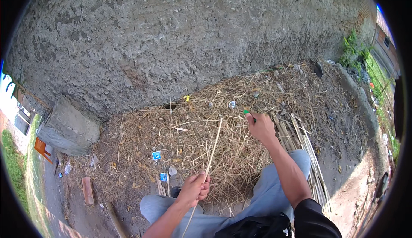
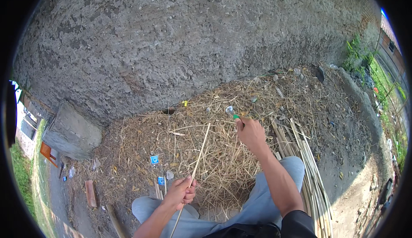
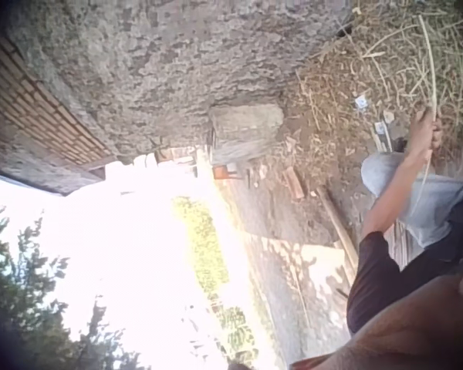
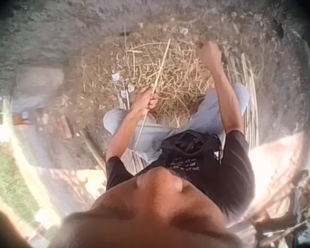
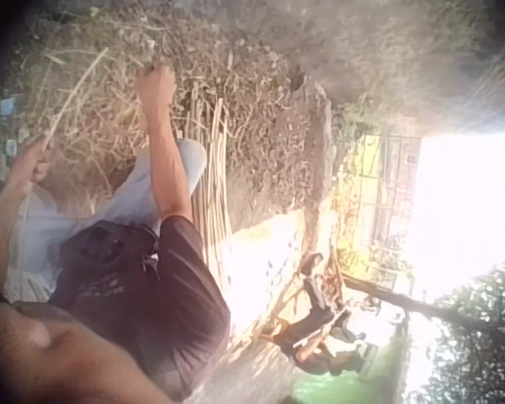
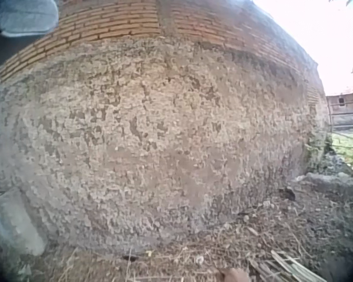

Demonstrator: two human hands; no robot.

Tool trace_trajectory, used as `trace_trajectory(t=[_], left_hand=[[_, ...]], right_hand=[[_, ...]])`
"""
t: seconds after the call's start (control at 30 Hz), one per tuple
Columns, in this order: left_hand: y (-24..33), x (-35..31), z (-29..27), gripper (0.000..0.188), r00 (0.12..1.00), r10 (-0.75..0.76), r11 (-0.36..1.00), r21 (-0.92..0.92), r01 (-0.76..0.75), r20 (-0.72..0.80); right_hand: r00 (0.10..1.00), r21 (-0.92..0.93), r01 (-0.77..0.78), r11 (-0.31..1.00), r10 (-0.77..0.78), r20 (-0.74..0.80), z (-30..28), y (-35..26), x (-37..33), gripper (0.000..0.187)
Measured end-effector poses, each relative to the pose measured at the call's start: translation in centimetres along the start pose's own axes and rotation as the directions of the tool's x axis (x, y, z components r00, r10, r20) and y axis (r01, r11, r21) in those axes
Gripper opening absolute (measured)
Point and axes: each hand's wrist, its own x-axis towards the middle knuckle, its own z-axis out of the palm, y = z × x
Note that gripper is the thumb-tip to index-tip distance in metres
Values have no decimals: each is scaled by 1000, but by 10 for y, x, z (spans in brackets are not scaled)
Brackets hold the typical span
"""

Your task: The person holds a bamboo strip and scrapes its length with a small knife. The person repeatedly runs the blade along the surface and edges, then turns the strip over to repeat the action on the other side.

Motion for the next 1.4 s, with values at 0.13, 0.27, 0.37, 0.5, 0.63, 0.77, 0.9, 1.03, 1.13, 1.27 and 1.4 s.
trace_trajectory(t=[0.13,0.27,0.37,0.5,0.63,0.77,0.9,1.03,1.13,1.27,1.4], left_hand=[[13,8,-26,28,999,15,992,-125,-19,-30],[4,19,-21,30,995,102,993,-51,-102,-9],[8,20,-14,30,991,125,992,-18,-125,-43],[10,21,-13,29,987,146,989,12,-145,-65],[12,19,-2,29,986,144,989,24,-143,-79],[13,20,1,30,988,139,990,38,-137,-72],[15,20,5,31,984,161,986,47,-158,-71],[17,20,7,31,981,178,984,44,-175,-77],[17,22,6,30,982,175,984,35,-173,-65],[14,25,11,29,984,166,985,52,-162,-63],[11,28,11,28,986,161,987,-21,-162,-41]], right_hand=[[992,325,-38,945,-4,129,-13,-40,-28,32],[910,404,217,889,-334,247,-3,-64,-70,27],[875,403,386,830,-468,126,2,-75,-79,25],[859,337,450,827,-504,91,12,-75,-82,28],[845,281,513,811,-534,0,16,-75,-81,27],[830,216,544,810,-558,2,14,-76,-81,31],[816,122,567,814,-576,47,18,-77,-84,33],[830,140,517,845,-534,159,19,-78,-83,31],[810,111,522,845,-533,247,13,-79,-80,24],[851,53,455,889,-452,268,26,-69,-78,19],[863,-34,439,898,-411,293,27,-73,-78,10]])
